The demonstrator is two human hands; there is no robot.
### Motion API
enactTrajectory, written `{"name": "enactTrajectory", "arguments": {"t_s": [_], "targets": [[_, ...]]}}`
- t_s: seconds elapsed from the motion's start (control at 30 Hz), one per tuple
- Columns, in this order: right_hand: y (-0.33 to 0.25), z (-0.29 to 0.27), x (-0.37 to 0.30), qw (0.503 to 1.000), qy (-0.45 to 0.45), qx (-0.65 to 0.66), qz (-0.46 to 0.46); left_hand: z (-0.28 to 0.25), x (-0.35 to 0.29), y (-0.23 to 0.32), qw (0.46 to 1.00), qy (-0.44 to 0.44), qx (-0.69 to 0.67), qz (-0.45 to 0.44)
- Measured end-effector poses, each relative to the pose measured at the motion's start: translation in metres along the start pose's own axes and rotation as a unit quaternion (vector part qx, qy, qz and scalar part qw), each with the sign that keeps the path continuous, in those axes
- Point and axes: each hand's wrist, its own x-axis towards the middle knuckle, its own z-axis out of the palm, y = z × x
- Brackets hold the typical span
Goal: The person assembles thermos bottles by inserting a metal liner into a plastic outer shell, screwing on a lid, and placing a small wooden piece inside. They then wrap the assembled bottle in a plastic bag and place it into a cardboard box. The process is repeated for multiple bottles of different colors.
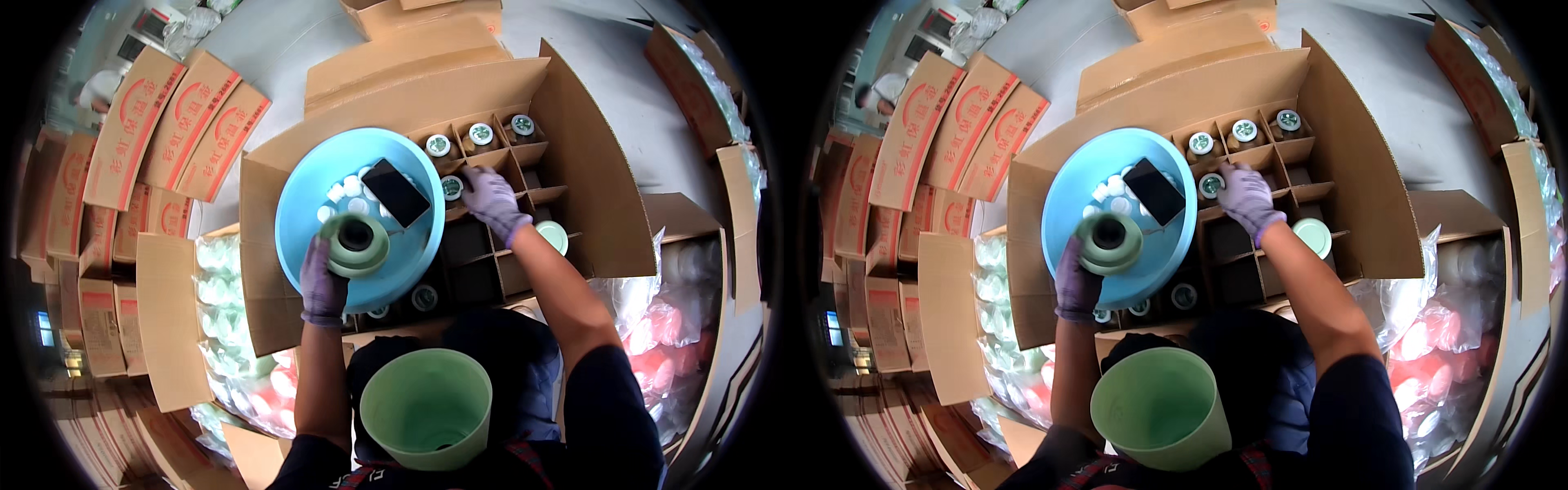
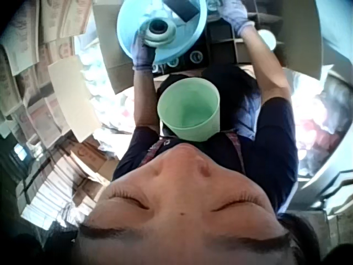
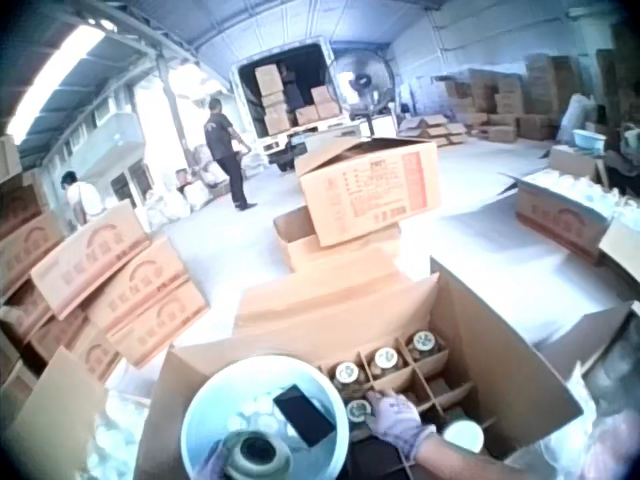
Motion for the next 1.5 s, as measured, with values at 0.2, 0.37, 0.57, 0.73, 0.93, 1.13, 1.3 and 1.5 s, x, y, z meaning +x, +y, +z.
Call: {"name": "enactTrajectory", "arguments": {"t_s": [0.2,0.37,0.57,0.73,0.93,1.13,1.3,1.5], "targets": [[-0.003,0.086,0.075,0.985,-0.105,-0.099,-0.093,-0.002,-0.035,0.001,0.951,0.124,0.265,0.103],[-0.018,0.018,0.066,0.973,-0.118,-0.196,-0.04,0.0,-0.082,0.045,0.967,-0.023,0.186,0.172],[-0.076,-0.109,-0.024,0.977,0.07,-0.168,-0.109,0.015,-0.107,0.1,0.942,0.004,0.2,0.269],[-0.136,-0.188,-0.126,0.938,0.175,-0.081,-0.288,0.056,-0.087,0.153,0.872,0.012,0.276,0.404],[-0.17,-0.205,-0.182,0.888,0.196,0.026,-0.415,0.072,-0.098,0.174,0.899,-0.06,0.06,0.43],[-0.123,-0.188,-0.212,0.834,0.261,0.437,-0.215,0.055,-0.106,0.191,0.946,-0.067,-0.121,0.292],[-0.135,-0.138,-0.257,0.633,-0.068,0.763,-0.113,0.066,-0.137,0.217,0.972,-0.086,-0.137,0.171],[-0.044,-0.184,-0.247,0.691,-0.045,0.72,-0.053,-0.044,-0.204,0.168,0.92,-0.361,0.013,0.152]]}}
